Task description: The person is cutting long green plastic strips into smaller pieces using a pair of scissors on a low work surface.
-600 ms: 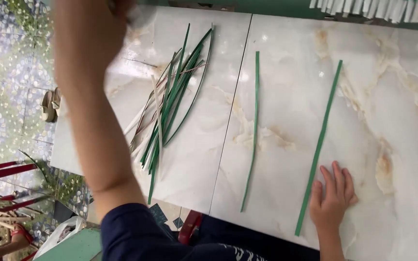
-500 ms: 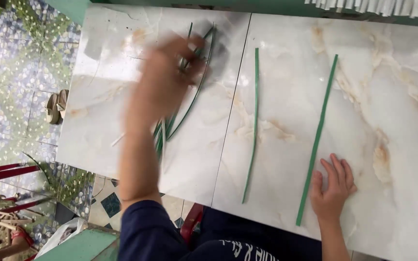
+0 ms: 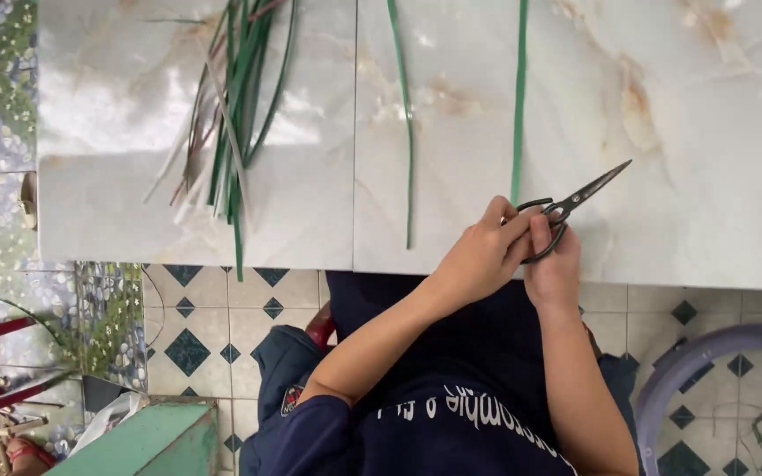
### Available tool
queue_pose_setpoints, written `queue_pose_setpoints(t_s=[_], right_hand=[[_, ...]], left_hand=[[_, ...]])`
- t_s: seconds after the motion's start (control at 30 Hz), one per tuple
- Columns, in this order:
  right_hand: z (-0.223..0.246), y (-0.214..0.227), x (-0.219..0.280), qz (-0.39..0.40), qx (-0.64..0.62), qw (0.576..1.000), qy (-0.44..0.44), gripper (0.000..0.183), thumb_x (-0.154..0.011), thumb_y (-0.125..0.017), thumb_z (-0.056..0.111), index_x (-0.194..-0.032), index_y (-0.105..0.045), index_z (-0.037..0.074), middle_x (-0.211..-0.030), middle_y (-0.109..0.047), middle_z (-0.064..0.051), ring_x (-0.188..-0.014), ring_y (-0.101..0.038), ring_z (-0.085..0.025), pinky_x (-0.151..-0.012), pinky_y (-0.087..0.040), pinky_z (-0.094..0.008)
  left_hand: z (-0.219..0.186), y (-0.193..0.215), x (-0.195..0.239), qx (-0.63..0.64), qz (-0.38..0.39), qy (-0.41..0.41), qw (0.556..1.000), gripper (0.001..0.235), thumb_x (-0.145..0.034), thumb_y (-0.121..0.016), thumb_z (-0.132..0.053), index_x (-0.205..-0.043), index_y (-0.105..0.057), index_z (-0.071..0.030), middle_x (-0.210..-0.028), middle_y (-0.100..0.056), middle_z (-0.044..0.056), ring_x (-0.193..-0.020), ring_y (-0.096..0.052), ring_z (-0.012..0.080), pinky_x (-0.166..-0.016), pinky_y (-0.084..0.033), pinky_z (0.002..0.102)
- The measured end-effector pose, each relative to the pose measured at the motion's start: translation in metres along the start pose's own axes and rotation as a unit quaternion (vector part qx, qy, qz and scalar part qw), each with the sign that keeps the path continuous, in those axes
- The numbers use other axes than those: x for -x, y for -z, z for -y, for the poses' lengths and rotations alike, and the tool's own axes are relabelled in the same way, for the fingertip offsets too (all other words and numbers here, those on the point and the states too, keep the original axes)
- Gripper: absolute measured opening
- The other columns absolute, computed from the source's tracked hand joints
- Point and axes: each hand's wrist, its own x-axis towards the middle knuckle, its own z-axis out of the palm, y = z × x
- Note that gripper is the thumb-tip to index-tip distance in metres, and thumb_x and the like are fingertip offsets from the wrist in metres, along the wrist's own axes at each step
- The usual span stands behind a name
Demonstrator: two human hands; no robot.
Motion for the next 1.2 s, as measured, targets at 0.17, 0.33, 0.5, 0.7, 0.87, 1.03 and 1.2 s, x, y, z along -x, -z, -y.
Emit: queue_pose_setpoints(t_s=[0.17, 0.33, 0.5, 0.7, 0.87, 1.03, 1.2], right_hand=[[0.026, 0.007, 0.003, -0.057, 0.038, 0.997, 0.021, 0.024, -0.103, -0.062, 0.024, -0.087, -0.059, 0.007, -0.081, -0.063, -0.003, -0.073, -0.061, -0.009, -0.068, -0.044, -0.02], [0.026, 0.039, -0.02, -0.023, 0.046, 0.996, 0.079, 0.018, -0.106, -0.06, 0.016, -0.098, -0.054, 0.002, -0.071, -0.057, -0.014, -0.067, -0.067, -0.027, -0.066, -0.055, -0.027], [0.024, 0.05, -0.028, -0.03, 0.054, 0.995, 0.072, 0.018, -0.107, -0.057, 0.016, -0.097, -0.05, 0.003, -0.07, -0.056, -0.013, -0.065, -0.067, -0.027, -0.06, -0.053, -0.025], [0.033, 0.042, -0.036, -0.062, 0.098, 0.993, -0.008, 0.029, -0.104, -0.051, 0.035, -0.093, -0.053, 0.009, -0.066, -0.059, -0.009, -0.058, -0.063, -0.022, -0.057, -0.044, -0.029], [0.032, 0.043, -0.036, -0.061, 0.096, 0.993, 0.012, 0.026, -0.104, -0.051, 0.032, -0.094, -0.052, 0.008, -0.064, -0.059, -0.012, -0.057, -0.063, -0.022, -0.047, -0.037, -0.023], [0.037, 0.041, -0.036, -0.06, 0.11, 0.992, 0.002, 0.027, -0.103, -0.051, 0.033, -0.092, -0.053, 0.008, -0.066, -0.059, -0.009, -0.056, -0.064, -0.022, -0.047, -0.038, -0.023], [0.038, 0.042, -0.034, -0.037, 0.133, 0.99, 0.001, 0.027, -0.105, -0.048, 0.034, -0.094, -0.054, 0.009, -0.068, -0.059, -0.007, -0.058, -0.064, -0.02, -0.047, -0.036, -0.022]], left_hand=[[0.036, -0.032, -0.007, 0.059, -0.065, -0.039, 0.995, 0.025, -0.092, -0.057, -0.006, -0.114, -0.067, -0.007, -0.088, -0.054, 0.008, -0.073, -0.066, 0.0298, -0.063, -0.057, 0.036], [0.064, -0.032, -0.061, -0.299, -0.093, 0.087, 0.946, 0.073, -0.085, -0.069, -0.042, -0.138, -0.041, 0.0, -0.101, -0.056, 0.016, -0.098, -0.061, 0.0336, -0.078, -0.056, 0.046], [0.1, -0.027, -0.097, -0.303, -0.085, 0.134, 0.94, 0.065, -0.083, -0.067, -0.002, -0.139, -0.037, 0.007, -0.105, -0.055, 0.021, -0.097, -0.061, 0.0379, -0.082, -0.055, 0.046], [0.16, -0.026, -0.11, -0.311, -0.13, 0.094, 0.937, 0.057, -0.072, -0.047, 0.015, -0.127, -0.042, 0.003, -0.097, -0.043, 0.013, -0.075, -0.042, 0.0264, -0.073, -0.042, 0.032], [0.159, -0.01, -0.114, -0.176, -0.103, 0.144, 0.968, 0.045, -0.071, -0.044, 0.01, -0.114, -0.047, -0.004, -0.105, -0.045, 0.016, -0.091, -0.049, 0.0373, -0.083, -0.045, 0.04], [0.125, 0.022, -0.109, -0.111, -0.064, 0.164, 0.978, 0.021, -0.083, -0.04, 0.003, -0.095, -0.051, -0.011, -0.091, -0.048, 0.006, -0.068, -0.048, 0.0233, -0.067, -0.043, 0.034], [0.079, 0.05, -0.091, -0.166, -0.078, 0.173, 0.968, 0.012, -0.087, -0.044, -0.007, -0.094, -0.052, -0.014, -0.087, -0.058, 0.003, -0.068, -0.052, 0.0236, -0.055, -0.039, 0.038]])
